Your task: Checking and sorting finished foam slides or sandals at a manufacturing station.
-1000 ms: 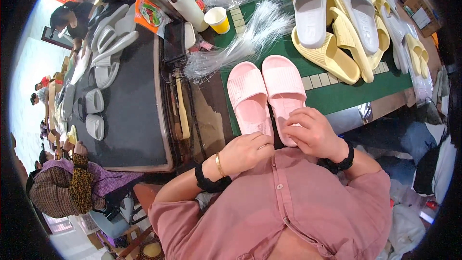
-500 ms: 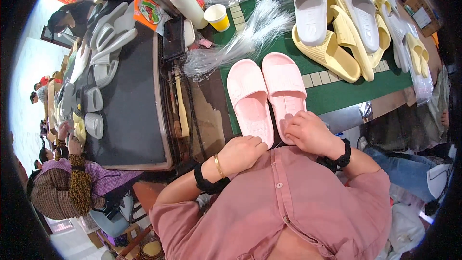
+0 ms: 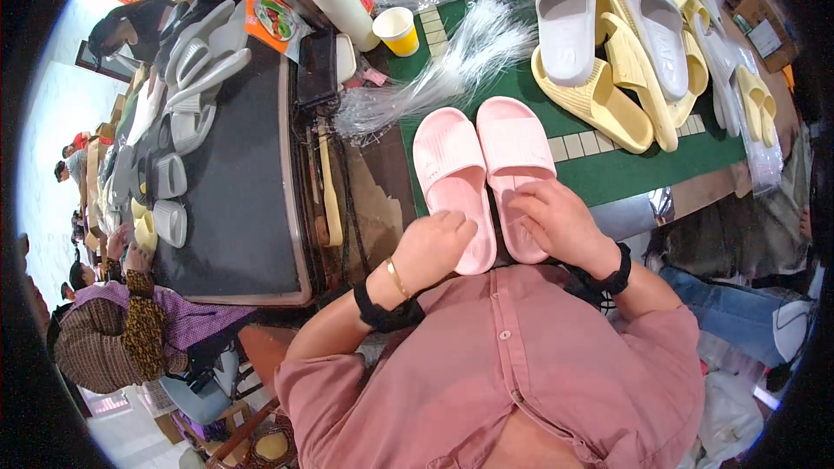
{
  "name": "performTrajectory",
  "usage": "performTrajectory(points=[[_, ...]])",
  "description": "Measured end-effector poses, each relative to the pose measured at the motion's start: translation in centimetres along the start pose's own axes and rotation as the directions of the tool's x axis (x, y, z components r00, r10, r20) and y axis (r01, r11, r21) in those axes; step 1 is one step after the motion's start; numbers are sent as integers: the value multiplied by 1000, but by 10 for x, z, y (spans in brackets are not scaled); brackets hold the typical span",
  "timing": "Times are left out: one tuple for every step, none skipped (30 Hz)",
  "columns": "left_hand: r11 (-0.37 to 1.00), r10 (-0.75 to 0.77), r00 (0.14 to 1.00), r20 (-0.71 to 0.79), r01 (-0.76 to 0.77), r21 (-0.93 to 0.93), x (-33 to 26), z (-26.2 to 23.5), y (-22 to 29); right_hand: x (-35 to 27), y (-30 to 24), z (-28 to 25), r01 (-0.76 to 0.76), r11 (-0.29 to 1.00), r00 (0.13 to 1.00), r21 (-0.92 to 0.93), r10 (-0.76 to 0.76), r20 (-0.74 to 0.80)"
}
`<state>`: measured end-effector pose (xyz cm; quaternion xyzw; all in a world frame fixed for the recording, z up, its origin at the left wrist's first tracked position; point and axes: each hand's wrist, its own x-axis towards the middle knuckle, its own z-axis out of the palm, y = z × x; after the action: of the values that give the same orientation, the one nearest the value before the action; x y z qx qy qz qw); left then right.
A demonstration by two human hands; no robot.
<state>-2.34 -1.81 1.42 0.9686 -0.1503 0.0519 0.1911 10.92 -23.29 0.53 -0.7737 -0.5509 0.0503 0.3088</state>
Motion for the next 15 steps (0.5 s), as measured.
performTrajectory(points=[[998,-41,999,-22,42,38,4,4,-5,2,-1,0,-16,1000,997,-4,15,-76],[998,-41,999,-23,42,39,6,8,-7,3,-2,0,-14,1000,997,-5,14,-77],[993,-77,994,-72,82,79,9,11,-9,4,-4,-1,-44,999,996,12,45,-78],[985,-109,986,-123,124,117,11,15,-11,5,-6,-2,-74,997,994,29,76,-79],[976,-138,986,-99,152,155,11,20,-13,5,-6,-1,-72,997,994,29,74,-79],[977,-136,986,-98,150,155,13,21,-13,3,-5,-1,-74,996,995,39,77,-69],[977,-143,985,-94,156,146,14,21,-12,2,-4,-2,-77,996,995,49,80,-59],[977,-152,984,-90,163,138,15,21,-12,1,-3,-2,-78,996,995,49,81,-59],[977,-151,985,-89,162,137,15,22,-13,0,-2,-1,-74,996,996,45,76,-50],[976,-136,984,-115,153,152,14,24,-15,0,-1,0,-68,997,997,41,70,-40],[975,-121,982,-142,145,168,13,26,-16,-1,1,1,-68,997,997,42,70,-39],[975,-122,982,-141,145,168,13,27,-18,-2,3,3,-57,998,997,35,58,-51],[977,-128,980,-153,151,153,12,29,-20,-2,4,5,-44,999,997,28,46,-63],[978,-134,977,-165,158,139,12,29,-20,0,4,6,-44,999,997,29,45,-63],[978,-135,977,-164,158,138,13,30,-20,1,4,8,-54,997,996,50,58,-68]])
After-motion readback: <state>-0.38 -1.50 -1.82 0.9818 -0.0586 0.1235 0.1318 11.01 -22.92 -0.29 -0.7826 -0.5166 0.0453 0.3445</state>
